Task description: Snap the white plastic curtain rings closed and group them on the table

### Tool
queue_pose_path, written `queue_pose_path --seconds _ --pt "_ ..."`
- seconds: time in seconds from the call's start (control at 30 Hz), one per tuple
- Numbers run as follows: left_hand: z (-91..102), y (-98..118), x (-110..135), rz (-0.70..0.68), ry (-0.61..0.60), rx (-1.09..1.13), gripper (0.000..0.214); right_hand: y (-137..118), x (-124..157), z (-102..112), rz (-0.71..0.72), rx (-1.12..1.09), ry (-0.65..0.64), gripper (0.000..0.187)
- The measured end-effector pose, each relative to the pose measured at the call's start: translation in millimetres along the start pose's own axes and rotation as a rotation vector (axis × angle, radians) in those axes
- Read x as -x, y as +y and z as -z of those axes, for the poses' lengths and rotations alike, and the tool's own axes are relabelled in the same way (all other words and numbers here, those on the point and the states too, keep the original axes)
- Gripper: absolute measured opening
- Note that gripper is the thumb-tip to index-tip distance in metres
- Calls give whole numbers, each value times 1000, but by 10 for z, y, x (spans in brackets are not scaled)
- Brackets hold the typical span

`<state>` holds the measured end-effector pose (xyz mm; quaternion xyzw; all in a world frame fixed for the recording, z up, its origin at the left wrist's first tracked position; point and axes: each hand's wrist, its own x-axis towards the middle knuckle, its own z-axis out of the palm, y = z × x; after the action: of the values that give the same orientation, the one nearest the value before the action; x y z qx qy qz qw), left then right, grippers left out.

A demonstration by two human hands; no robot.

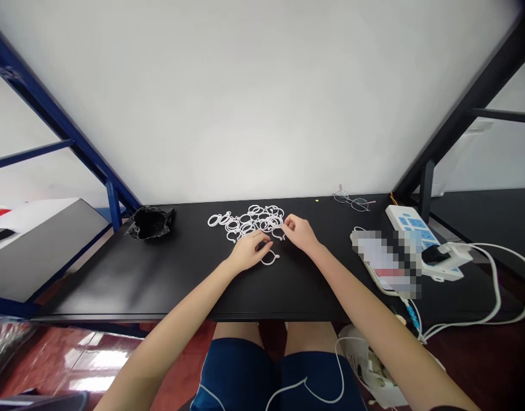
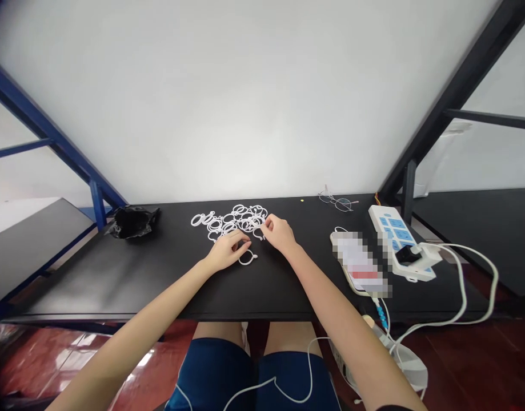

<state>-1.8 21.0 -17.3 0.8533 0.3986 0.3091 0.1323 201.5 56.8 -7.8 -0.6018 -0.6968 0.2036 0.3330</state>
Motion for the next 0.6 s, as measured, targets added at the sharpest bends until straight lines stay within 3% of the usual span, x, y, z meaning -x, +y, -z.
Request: queue_pose_path --seconds 0.1,0.23,0.4,0.5,0.6 --pt "-14 19 -3 12 -9 -44 21 -45 36 35 -45 74 -86 26" --pt "-24 12 -5 9 -4 -66 20 -73 76 7 -4 180 -136 30" --pt "-32 -16 -14 13 14 -54 20 -141 106 53 86 245 -221 10" --pt "-36 -31 -16 12 34 -26 20 -193 121 140 84 148 -351 11" --pt "-35 -44 -19 22 70 31 21 -226 127 197 -28 -86 -546 9"
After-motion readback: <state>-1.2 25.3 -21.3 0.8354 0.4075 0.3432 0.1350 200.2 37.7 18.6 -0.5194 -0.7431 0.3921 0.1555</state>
